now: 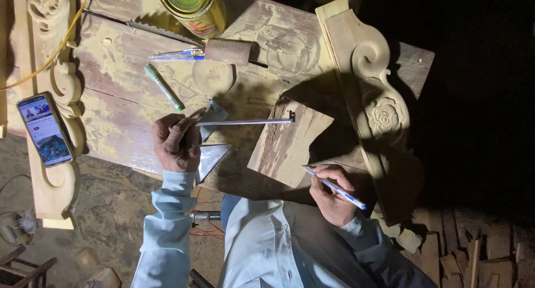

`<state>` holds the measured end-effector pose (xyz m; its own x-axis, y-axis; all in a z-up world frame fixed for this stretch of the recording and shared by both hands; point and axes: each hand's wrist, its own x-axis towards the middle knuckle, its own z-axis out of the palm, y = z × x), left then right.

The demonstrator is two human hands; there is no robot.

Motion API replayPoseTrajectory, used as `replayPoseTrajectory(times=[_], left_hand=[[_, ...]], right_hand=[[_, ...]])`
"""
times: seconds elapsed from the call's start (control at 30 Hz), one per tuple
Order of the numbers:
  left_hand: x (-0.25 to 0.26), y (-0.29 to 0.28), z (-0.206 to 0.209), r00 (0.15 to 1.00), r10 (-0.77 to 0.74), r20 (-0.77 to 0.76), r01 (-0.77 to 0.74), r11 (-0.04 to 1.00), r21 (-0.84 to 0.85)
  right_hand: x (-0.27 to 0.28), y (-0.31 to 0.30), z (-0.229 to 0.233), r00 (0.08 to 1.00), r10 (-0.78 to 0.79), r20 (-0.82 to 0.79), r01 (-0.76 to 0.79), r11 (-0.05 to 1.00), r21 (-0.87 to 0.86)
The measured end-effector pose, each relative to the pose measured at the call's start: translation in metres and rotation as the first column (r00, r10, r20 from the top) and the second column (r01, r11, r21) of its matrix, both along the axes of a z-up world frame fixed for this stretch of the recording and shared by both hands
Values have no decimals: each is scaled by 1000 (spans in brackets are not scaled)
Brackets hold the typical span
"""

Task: Measuring and marking a wooden block using a tape measure, square, and pen in a workshop.

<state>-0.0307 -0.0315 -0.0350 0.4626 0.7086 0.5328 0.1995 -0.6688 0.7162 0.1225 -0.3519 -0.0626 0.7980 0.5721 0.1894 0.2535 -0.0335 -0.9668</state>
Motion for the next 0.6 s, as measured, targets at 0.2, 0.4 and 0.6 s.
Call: replayPoseTrajectory(times=[0.2,0.4,0.6], left_hand=[[-3,-4,0,1000,3,16,-2,999,-50],[-5,-2,-1,1000,11,-17,-12,999,-32],[-7,-4,-3,998,20,-54,-22,999,-47]], right_hand=[[1,4,8,1000,-3,-2,3,1000,2],[2,4,8,1000,-19,0,19,999,-26],[3,7,10,999,-14,33,15,999,-42]])
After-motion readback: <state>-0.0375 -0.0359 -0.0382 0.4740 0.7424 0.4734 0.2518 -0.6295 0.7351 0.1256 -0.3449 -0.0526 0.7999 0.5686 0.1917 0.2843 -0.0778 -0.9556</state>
